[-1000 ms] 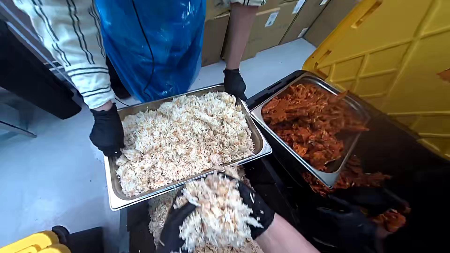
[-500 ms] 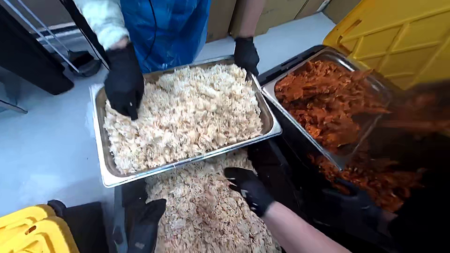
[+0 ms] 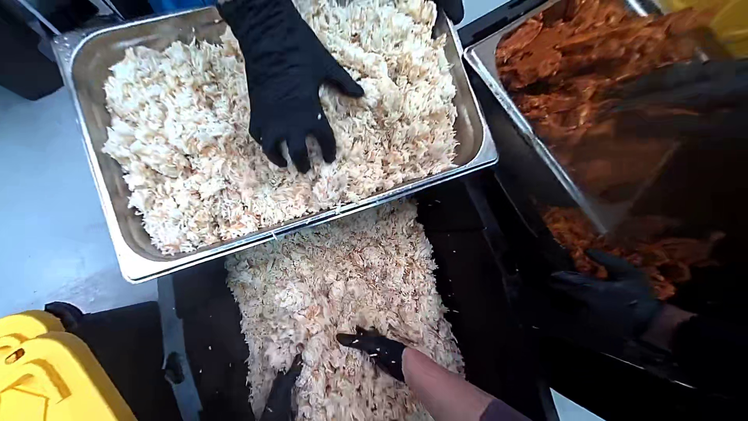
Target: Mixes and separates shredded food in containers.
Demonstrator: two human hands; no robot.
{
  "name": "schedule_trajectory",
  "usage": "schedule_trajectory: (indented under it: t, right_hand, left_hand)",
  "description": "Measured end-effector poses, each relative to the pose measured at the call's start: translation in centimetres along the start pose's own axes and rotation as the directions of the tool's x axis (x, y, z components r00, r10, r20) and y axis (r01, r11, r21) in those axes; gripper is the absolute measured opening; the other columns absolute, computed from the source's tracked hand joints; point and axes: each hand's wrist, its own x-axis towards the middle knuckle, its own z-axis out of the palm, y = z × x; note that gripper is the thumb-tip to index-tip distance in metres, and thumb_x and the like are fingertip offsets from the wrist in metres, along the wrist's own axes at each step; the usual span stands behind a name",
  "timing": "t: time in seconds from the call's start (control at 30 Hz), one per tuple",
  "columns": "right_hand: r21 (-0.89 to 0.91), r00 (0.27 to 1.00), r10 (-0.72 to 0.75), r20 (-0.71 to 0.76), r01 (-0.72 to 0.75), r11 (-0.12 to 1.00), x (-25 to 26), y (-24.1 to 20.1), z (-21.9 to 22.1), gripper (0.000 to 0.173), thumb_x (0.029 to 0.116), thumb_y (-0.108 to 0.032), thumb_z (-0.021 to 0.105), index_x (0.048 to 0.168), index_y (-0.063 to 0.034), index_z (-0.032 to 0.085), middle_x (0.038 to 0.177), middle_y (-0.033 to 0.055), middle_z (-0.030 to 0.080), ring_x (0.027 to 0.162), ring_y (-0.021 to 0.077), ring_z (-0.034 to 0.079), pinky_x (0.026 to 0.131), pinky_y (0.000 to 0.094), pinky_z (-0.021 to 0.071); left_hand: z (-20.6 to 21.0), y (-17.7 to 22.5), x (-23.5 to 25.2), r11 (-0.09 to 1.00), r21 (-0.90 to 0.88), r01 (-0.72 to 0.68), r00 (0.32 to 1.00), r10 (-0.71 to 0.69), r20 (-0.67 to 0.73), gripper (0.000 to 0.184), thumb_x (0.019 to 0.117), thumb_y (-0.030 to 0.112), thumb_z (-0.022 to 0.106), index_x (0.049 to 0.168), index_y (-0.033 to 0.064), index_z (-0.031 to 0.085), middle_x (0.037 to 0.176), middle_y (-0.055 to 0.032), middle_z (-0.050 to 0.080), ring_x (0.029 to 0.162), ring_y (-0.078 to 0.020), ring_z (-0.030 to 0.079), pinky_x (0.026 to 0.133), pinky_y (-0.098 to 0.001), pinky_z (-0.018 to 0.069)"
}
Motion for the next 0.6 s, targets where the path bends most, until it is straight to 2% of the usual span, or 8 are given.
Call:
schedule_trajectory:
  t: [0.1,0.13,0.2,0.27,0.3,0.37,0.47,0.6]
  right_hand:
    - [0.309,0.997,0.072,-0.007,-0.066,0.949,-1.3,1.8,2.4,0.066,0.1049,-0.05,0.052,0.157,-0.0119,0.04,0.162,0.0147,0.038,0.148,0.0286,0.038,0.118,0.0528,0.0339]
    - [0.378,0.997,0.076,-0.029,-0.06,0.924,-1.4,2.2,3.2,0.062,0.1064,-0.048,0.049,0.157,-0.0124,0.041,0.163,0.0137,0.038,0.149,0.0275,0.037,0.118,0.0534,0.0334]
    - [0.518,0.99,0.074,-0.124,0.001,0.855,-1.9,2.2,4.3,0.054,0.1088,-0.04,0.046,0.152,-0.0073,0.045,0.153,0.016,0.048,0.138,0.0246,0.048,0.111,0.0481,0.0405]
    - [0.644,0.975,0.0,-0.221,0.146,0.751,-3.7,1.3,4.5,0.038,0.112,-0.025,0.039,0.14,-0.004,0.054,0.127,0.0114,0.063,0.112,0.0142,0.061,0.096,0.0334,0.051]
    - [0.734,0.97,-0.036,-0.241,0.206,0.648,-4.5,0.3,4.5,0.032,0.1117,-0.023,0.039,0.129,-0.0058,0.059,0.109,0.0068,0.068,0.096,0.0104,0.066,0.083,0.0294,0.0562]
    - [0.853,0.959,-0.169,-0.226,0.279,0.442,-6.9,-3.0,3.7,0.03,0.1122,-0.023,0.036,0.111,-0.0103,0.063,0.087,0.0014,0.072,0.077,0.0082,0.071,0.067,0.0265,0.0599]
    - [0.903,0.885,-0.435,-0.168,0.315,0.293,-11.2,-8.5,1.5,0.036,0.1115,-0.027,0.032,0.106,-0.0127,0.064,0.086,0.004,0.074,0.077,0.0127,0.074,0.067,0.0302,0.0623]
    - [0.852,0.623,-0.749,-0.227,0.499,0.157,-14.3,-14.9,-1.1,0.032,0.1073,-0.034,0.043,0.102,-0.0189,0.071,0.09,-0.0002,0.075,0.082,0.009,0.073,0.072,0.0277,0.0618]
  left_hand:
    - [0.6,-2.0,-0.5,0.956,-0.291,0.045,0.999,-0.037,0.035,0.049,0.1116,0.032,0.038,0.154,0.007,0.041,0.152,-0.0138,0.049,0.136,-0.0204,0.049,0.11,-0.0452,0.0419]
    - [0.9,-1.9,-1.4,0.924,-0.381,0.035,0.999,-0.031,0.019,0.042,0.1122,0.03,0.033,0.145,0.0075,0.047,0.132,-0.0087,0.061,0.115,-0.0121,0.06,0.094,-0.035,0.0524]
    - [1.8,-0.5,-3.0,0.804,-0.595,-0.008,0.999,0.032,0.03,0.032,0.1129,0.023,0.026,0.122,0.0076,0.053,0.091,-0.0016,0.067,0.079,-0.0054,0.067,0.066,-0.0245,0.0578]
    - [1.7,-0.2,-3.0,0.731,-0.681,-0.035,0.988,0.13,0.088,0.032,0.1114,0.021,0.028,0.118,0.01,0.057,0.088,0.0008,0.073,0.079,-0.006,0.072,0.068,-0.0268,0.0618]
    - [1.4,0.8,-3.7,0.742,-0.667,-0.066,0.983,0.164,0.086,0.03,0.1108,0.019,0.031,0.12,0.0096,0.057,0.092,0.0012,0.072,0.083,-0.0058,0.071,0.072,-0.0273,0.0612]
    - [1.0,4.8,-6.3,0.724,-0.678,-0.128,0.964,0.251,0.086,0.028,0.1101,0.016,0.033,0.11,0.011,0.06,0.086,0.0031,0.074,0.079,-0.0043,0.073,0.067,-0.0249,0.0625]
    - [0.4,11.0,-10.4,0.651,-0.719,-0.243,0.883,0.456,0.113,0.029,0.1108,0.018,0.031,0.107,0.0132,0.059,0.087,0.0047,0.075,0.079,-0.0038,0.073,0.067,-0.0244,0.0631]
    - [0.5,19.3,-13.7,0.543,-0.699,-0.466,0.75,0.662,0.014,0.035,0.108,0.02,0.032,0.1,0.012,0.065,0.079,0.001,0.073,0.068,-0.0068,0.071,0.059,-0.0259,0.0614]
